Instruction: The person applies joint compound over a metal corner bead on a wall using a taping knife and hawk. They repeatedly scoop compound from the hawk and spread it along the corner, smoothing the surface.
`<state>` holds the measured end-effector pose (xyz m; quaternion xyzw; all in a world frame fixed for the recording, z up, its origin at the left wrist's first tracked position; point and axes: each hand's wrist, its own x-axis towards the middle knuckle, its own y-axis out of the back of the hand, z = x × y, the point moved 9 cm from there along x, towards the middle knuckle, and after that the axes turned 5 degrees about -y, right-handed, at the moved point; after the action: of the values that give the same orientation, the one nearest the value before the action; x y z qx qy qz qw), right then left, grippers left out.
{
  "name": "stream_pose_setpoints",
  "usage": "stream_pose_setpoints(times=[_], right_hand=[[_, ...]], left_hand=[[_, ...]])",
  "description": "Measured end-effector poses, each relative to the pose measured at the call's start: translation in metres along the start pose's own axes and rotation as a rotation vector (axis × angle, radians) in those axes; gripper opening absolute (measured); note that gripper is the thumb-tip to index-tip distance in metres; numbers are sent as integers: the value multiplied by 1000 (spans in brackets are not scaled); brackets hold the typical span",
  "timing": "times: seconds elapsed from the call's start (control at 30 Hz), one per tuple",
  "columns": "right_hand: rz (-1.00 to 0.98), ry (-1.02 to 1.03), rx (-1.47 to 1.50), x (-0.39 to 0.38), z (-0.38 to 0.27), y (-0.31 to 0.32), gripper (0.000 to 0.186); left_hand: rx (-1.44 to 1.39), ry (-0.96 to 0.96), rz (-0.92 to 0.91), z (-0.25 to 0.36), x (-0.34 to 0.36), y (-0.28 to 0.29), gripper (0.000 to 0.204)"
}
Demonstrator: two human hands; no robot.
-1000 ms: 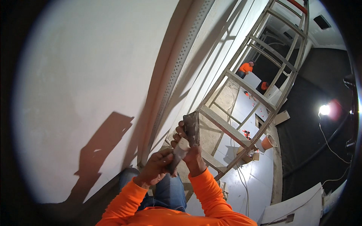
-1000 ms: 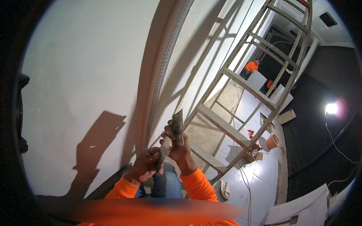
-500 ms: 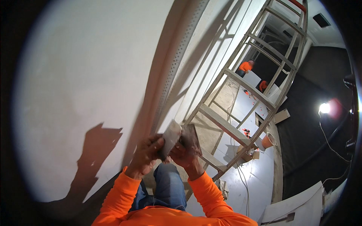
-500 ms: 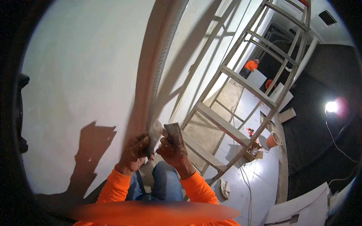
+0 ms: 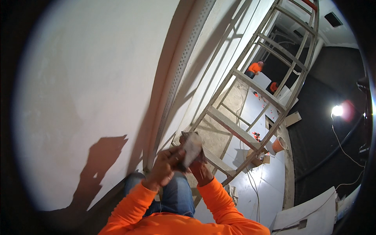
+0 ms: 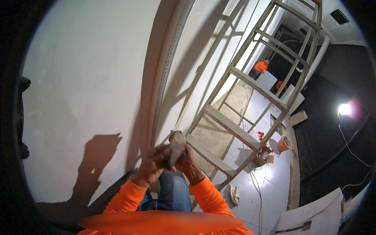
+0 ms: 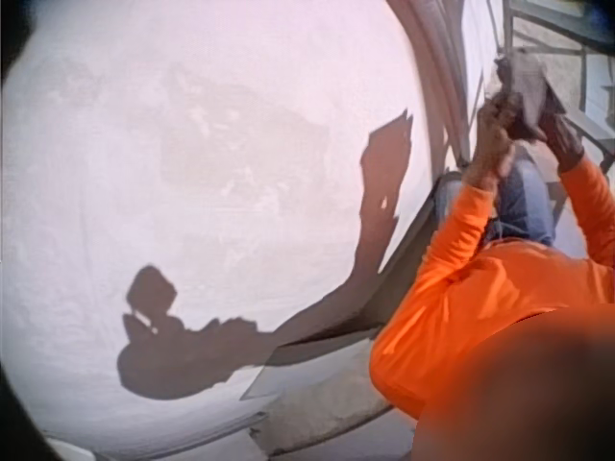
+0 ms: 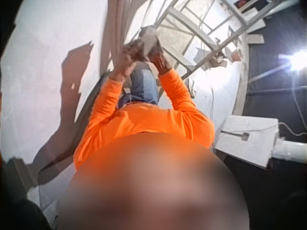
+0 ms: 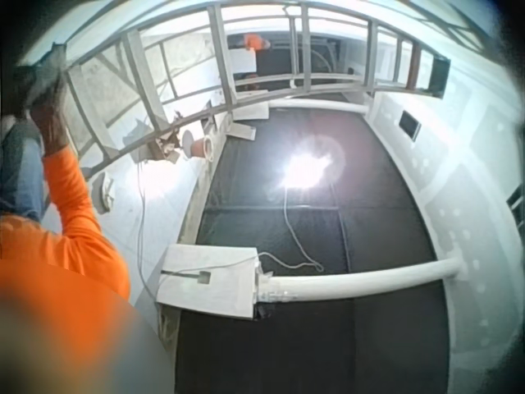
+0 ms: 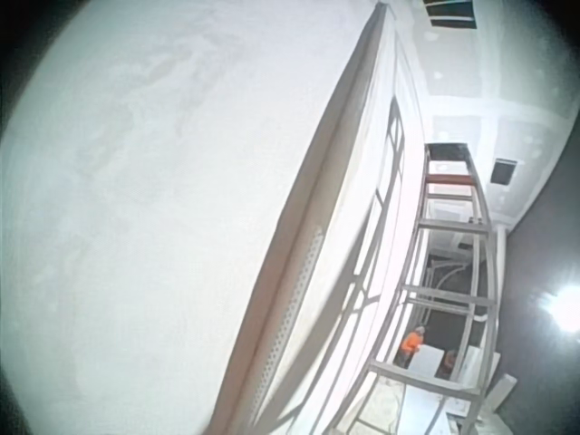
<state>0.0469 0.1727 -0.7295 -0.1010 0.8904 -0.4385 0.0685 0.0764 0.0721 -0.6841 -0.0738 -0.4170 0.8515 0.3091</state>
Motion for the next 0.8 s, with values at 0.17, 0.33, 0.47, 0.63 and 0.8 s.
stream_pose_setpoints(times=[0.17, 0.33, 0.47, 0.63, 0.8], right_hand=[[-306, -15, 214, -2, -1, -21, 30], [-529, -84, 281, 0, 5, -39, 27], [84, 428, -715, -10, -21, -12, 24], [-199, 233, 52, 2, -23, -28, 24], [365, 696, -348, -22, -77, -12, 26]], left_hand=[[-6, -8, -83, 18, -8, 11, 33], [-21, 133, -118, -43, -27, -3, 36], [-60, -72, 10, -1, 2, 20, 39], [100, -156, 95, 29, -18, 40, 33], [421, -399, 280, 13, -38, 49, 34]])
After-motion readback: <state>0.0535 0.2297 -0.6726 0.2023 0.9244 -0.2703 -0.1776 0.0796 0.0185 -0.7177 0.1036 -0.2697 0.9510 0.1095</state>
